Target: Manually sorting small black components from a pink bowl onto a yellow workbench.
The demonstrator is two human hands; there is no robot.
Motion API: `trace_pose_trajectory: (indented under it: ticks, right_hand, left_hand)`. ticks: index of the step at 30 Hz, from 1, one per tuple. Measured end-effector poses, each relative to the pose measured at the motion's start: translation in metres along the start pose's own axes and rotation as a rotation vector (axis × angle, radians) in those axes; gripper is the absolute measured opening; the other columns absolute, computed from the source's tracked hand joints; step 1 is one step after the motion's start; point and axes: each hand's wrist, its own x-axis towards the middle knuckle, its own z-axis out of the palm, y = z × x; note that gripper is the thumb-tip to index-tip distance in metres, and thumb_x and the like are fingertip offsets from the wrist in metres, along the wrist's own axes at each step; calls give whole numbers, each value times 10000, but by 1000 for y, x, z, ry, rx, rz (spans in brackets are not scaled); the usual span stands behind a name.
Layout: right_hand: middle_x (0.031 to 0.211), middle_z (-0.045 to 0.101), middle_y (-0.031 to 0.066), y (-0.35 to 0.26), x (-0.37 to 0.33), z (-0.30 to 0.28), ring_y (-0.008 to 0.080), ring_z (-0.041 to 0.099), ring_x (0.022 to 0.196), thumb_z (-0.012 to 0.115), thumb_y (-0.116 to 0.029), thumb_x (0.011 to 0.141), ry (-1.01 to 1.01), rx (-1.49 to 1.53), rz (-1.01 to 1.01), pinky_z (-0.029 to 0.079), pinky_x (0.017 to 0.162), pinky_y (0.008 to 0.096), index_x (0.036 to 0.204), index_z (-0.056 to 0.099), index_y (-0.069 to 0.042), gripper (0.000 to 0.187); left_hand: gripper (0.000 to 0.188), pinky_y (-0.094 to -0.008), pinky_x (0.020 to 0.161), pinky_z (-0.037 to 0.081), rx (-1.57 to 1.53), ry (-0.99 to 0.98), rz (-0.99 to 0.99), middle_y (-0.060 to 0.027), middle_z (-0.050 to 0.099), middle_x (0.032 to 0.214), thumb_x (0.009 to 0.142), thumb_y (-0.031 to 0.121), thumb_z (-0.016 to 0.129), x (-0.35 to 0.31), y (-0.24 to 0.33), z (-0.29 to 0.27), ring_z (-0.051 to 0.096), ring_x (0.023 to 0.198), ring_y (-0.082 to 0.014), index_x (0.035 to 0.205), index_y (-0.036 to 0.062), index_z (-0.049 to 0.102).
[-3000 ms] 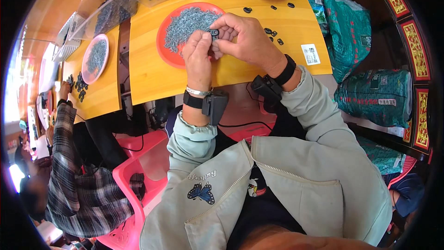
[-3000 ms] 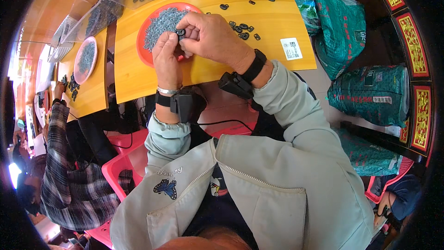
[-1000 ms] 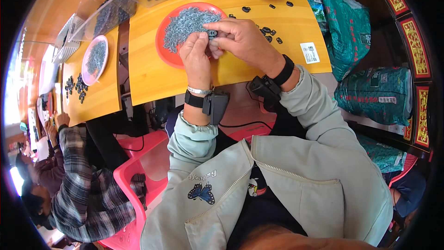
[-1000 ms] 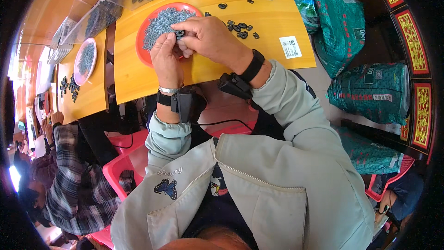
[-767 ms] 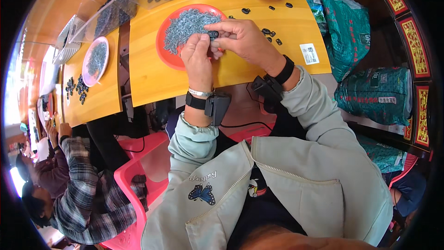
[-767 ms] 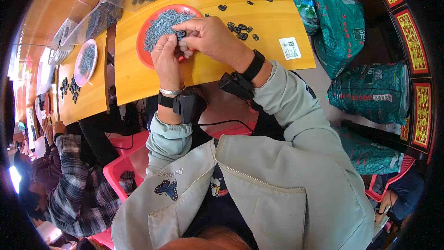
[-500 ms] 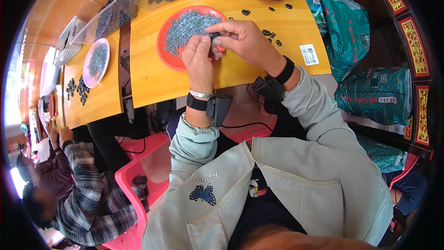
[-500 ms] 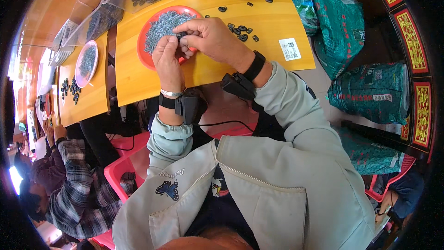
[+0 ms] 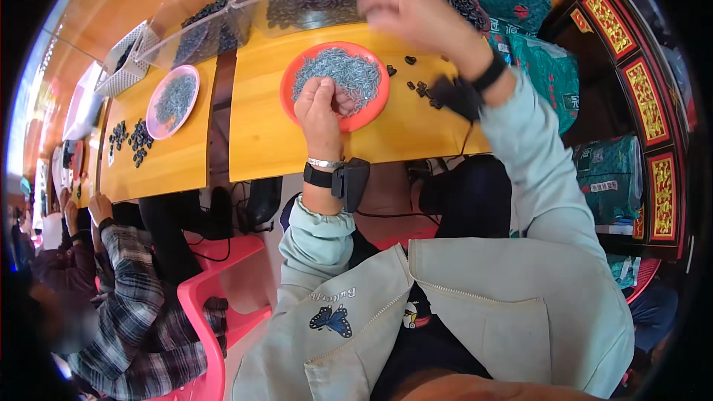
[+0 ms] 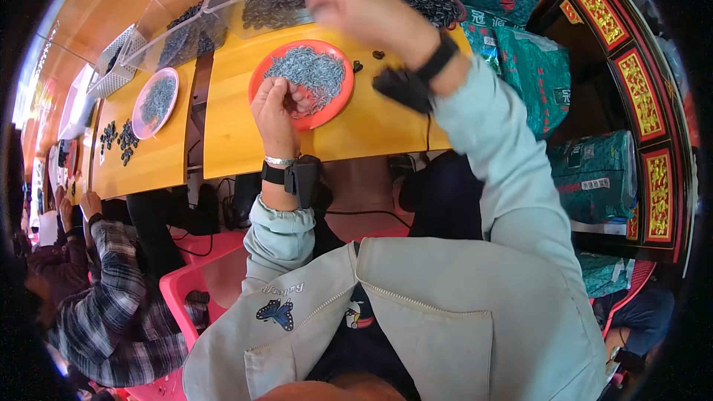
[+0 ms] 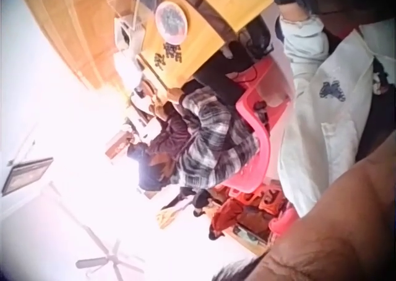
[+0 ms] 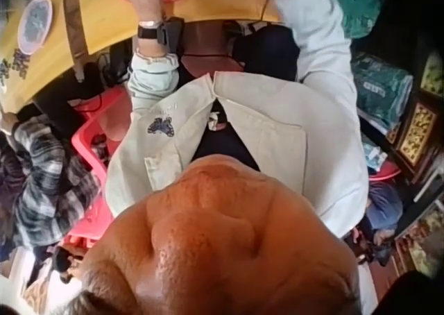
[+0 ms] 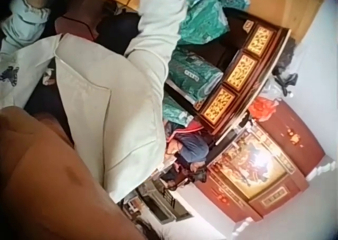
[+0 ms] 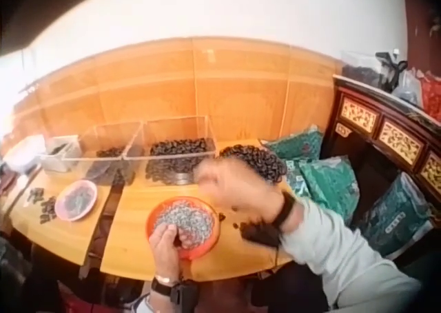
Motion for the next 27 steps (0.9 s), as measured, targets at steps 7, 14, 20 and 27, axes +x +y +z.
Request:
trace_pose_trajectory:
  ticks: [7, 14, 20, 27]
  right_hand:
    - [715, 646, 154, 31, 47, -29, 242, 630, 620, 512, -148, 815, 103, -90, 298, 482, 571, 360, 1008, 627, -16, 260]
    - [719, 648, 66, 60, -37, -1, 174, 614, 658, 617, -159, 761, -313, -197, 434, 471, 611, 307, 856, 654, -44, 153]
    - [769, 649, 104, 65, -82, 38, 264, 620, 714, 601, -61, 696, -407, -230, 367, 484, 650, 361, 923, 672, -74, 238]
    - [793, 600, 128, 56, -76, 49, 320, 583, 784, 561, -6, 667, -576, -245, 362, 448, 654, 405, 891, 645, -89, 253]
  left_hand:
    - [205, -228, 463, 398, -5, 27, 38, -29, 522, 618, 905, 136, 469, 6, 1, -1, 502, 500, -107, 729, 41, 511]
    - [219, -220, 456, 398, 14, 41, 50, -26, 519, 612, 905, 153, 471, 0, 0, -6, 504, 480, -109, 717, 46, 506]
    - [220, -219, 456, 398, 7, 33, 35, -24, 518, 607, 902, 164, 479, 2, -4, -3, 503, 478, -108, 715, 51, 506]
    - [213, -220, 454, 401, 28, 49, 23, -24, 520, 604, 900, 155, 477, 2, 1, -5, 502, 474, -110, 715, 53, 506]
